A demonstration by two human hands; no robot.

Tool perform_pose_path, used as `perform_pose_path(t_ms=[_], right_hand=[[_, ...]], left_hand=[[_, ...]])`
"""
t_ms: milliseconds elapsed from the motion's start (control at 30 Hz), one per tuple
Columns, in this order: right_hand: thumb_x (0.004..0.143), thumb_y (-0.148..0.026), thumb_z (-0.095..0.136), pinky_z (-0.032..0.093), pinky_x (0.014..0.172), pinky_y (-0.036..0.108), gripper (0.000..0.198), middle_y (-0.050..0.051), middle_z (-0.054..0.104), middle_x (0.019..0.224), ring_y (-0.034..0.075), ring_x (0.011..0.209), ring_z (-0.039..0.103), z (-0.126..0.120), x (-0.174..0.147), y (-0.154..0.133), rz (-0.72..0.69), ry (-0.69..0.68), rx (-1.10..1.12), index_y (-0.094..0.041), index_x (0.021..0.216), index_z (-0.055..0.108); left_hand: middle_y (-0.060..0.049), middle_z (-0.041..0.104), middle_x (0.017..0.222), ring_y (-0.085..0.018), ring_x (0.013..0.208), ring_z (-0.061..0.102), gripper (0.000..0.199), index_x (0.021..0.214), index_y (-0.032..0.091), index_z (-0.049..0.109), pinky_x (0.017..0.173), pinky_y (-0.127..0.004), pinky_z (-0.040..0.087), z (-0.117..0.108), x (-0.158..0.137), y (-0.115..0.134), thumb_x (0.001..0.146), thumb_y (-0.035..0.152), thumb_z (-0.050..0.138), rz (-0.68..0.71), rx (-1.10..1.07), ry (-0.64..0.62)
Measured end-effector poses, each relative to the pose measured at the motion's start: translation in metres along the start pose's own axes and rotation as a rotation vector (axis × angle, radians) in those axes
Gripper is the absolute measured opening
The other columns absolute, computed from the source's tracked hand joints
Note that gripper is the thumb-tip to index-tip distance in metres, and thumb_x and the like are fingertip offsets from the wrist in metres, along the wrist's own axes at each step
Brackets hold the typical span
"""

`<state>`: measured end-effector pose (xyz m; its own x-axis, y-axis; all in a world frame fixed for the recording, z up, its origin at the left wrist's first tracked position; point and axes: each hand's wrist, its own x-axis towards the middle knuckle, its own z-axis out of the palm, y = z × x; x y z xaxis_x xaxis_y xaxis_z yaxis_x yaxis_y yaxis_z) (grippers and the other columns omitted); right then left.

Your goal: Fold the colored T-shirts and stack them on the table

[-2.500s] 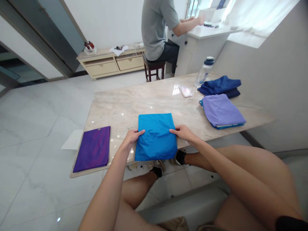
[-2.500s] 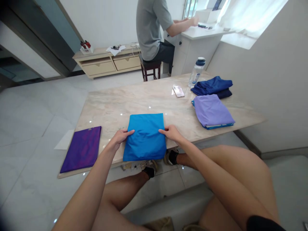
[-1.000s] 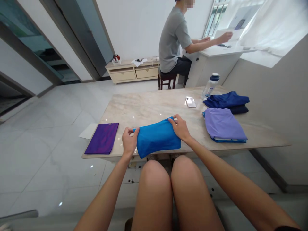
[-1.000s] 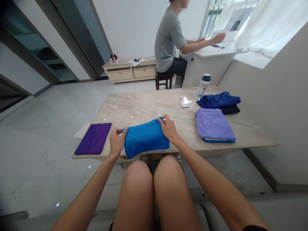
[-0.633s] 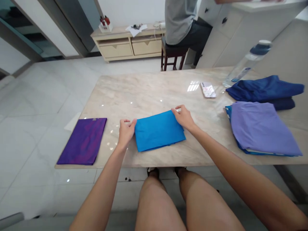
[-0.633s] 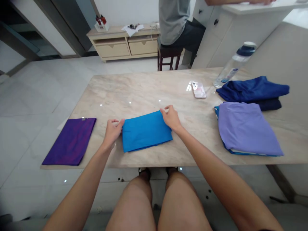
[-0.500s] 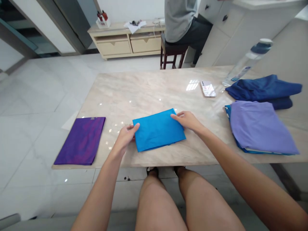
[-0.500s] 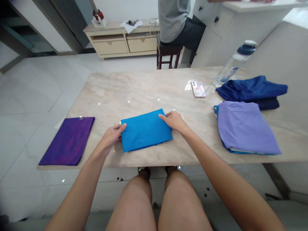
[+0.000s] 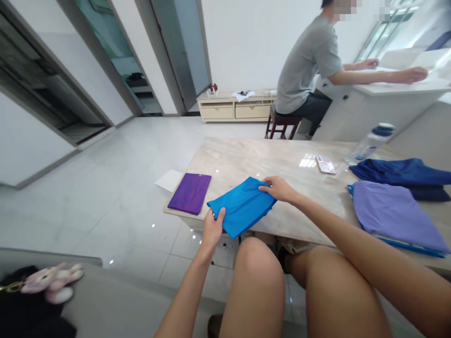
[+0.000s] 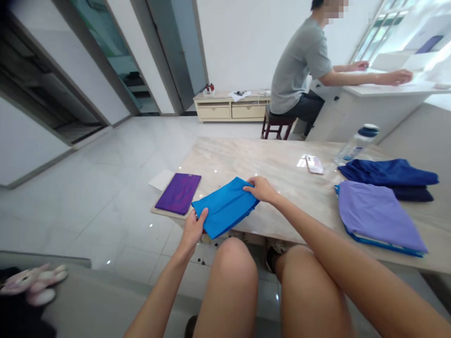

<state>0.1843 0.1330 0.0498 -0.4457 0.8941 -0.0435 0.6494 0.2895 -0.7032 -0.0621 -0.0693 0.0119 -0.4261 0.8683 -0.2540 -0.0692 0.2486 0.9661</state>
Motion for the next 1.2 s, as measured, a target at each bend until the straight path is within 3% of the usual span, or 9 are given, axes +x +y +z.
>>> perform_pose_path(t_ms=[167, 400, 633, 767, 933, 1000, 1067, 1133, 1200], right_hand=[[0.092, -0.025, 0.080, 0.056, 0.094, 0.035, 0.007, 0.010, 0.085, 0.110, 0.030, 0.107, 0.077, 0.062, 0.053, -0.082, -0.179, -0.089, 0.001, -0.022, 0.096, 0.085], [0.102, -0.031, 0.075, 0.054, 0.106, 0.037, 0.019, 0.012, 0.083, 0.125, 0.029, 0.120, 0.075, 0.152, 0.145, -0.150, -0.257, -0.078, -0.043, -0.020, 0.115, 0.084], [0.103, -0.034, 0.076, 0.054, 0.108, 0.037, 0.022, 0.011, 0.082, 0.127, 0.027, 0.122, 0.074, 0.216, 0.216, -0.146, -0.272, -0.077, -0.002, -0.020, 0.119, 0.083], [0.105, -0.029, 0.073, 0.055, 0.106, 0.034, 0.025, 0.012, 0.082, 0.124, 0.024, 0.116, 0.075, 0.229, 0.227, -0.129, -0.294, -0.103, -0.073, -0.017, 0.126, 0.080], [0.113, -0.027, 0.054, 0.047, 0.121, 0.046, 0.038, 0.020, 0.071, 0.147, 0.031, 0.139, 0.064, 0.220, 0.213, -0.117, -0.404, -0.009, -0.257, -0.013, 0.144, 0.072], [0.116, -0.029, 0.043, 0.042, 0.127, 0.051, 0.045, 0.019, 0.063, 0.159, 0.032, 0.149, 0.056, 0.220, 0.204, -0.118, -0.570, 0.004, -0.328, -0.014, 0.150, 0.068], [0.117, -0.035, 0.041, 0.035, 0.132, 0.053, 0.049, 0.015, 0.053, 0.170, 0.031, 0.158, 0.048, 0.228, 0.196, -0.120, -0.729, -0.071, -0.355, -0.017, 0.158, 0.062], [0.117, -0.042, 0.041, 0.030, 0.135, 0.054, 0.056, 0.013, 0.042, 0.178, 0.031, 0.165, 0.039, 0.242, 0.188, -0.122, -0.764, -0.155, -0.374, -0.019, 0.166, 0.053], [0.116, -0.049, 0.040, 0.026, 0.137, 0.056, 0.063, 0.013, 0.034, 0.181, 0.033, 0.169, 0.031, 0.260, 0.182, -0.121, -0.668, -0.171, -0.390, -0.019, 0.171, 0.046]], left_hand=[[-0.016, 0.082, 0.117, -0.034, 0.100, 0.081, 0.083, 0.129, 0.022, 0.061, 0.069, -0.040, 0.068, -0.065, -0.016, -0.003, 0.075, 0.083, 0.080, -0.017, -0.083, 0.173], [-0.016, 0.079, 0.124, -0.033, 0.106, 0.080, 0.068, 0.127, 0.024, 0.056, 0.073, -0.040, 0.070, -0.125, 0.027, 0.000, 0.085, 0.072, 0.077, 0.032, -0.095, 0.372], [-0.016, 0.078, 0.123, -0.030, 0.109, 0.079, 0.051, 0.114, 0.025, 0.054, 0.081, -0.040, 0.069, -0.130, 0.082, -0.019, 0.087, 0.061, 0.077, 0.095, -0.110, 0.472], [-0.010, 0.077, 0.099, -0.027, 0.090, 0.079, 0.056, 0.105, 0.024, 0.052, 0.069, -0.038, 0.067, -0.124, 0.077, -0.044, 0.080, 0.065, 0.080, 0.058, -0.080, 0.504], [0.006, 0.055, 0.068, -0.018, 0.061, 0.060, 0.042, 0.096, 0.024, 0.056, 0.064, -0.032, 0.057, -0.141, 0.047, -0.036, 0.091, 0.062, 0.075, 0.209, 0.515, 0.672], [-0.001, 0.065, 0.080, -0.021, 0.074, 0.067, 0.032, 0.103, 0.022, 0.064, 0.076, -0.036, 0.059, -0.145, 0.053, -0.018, 0.103, 0.054, 0.062, 0.393, 0.740, 0.668], [-0.013, 0.076, 0.113, -0.028, 0.107, 0.073, 0.036, 0.124, 0.019, 0.070, 0.099, -0.046, 0.059, -0.143, 0.070, -0.005, 0.111, 0.045, 0.049, 0.540, 0.926, 0.539], [-0.020, 0.069, 0.147, -0.036, 0.139, 0.063, 0.046, 0.145, 0.017, 0.067, 0.120, -0.060, 0.047, -0.139, 0.092, -0.005, 0.113, 0.040, 0.043, 0.571, 1.109, 0.401], [-0.021, 0.055, 0.167, -0.041, 0.155, 0.050, 0.052, 0.158, 0.016, 0.060, 0.128, -0.069, 0.036, -0.136, 0.112, -0.018, 0.113, 0.038, 0.044, 0.522, 1.232, 0.330]])
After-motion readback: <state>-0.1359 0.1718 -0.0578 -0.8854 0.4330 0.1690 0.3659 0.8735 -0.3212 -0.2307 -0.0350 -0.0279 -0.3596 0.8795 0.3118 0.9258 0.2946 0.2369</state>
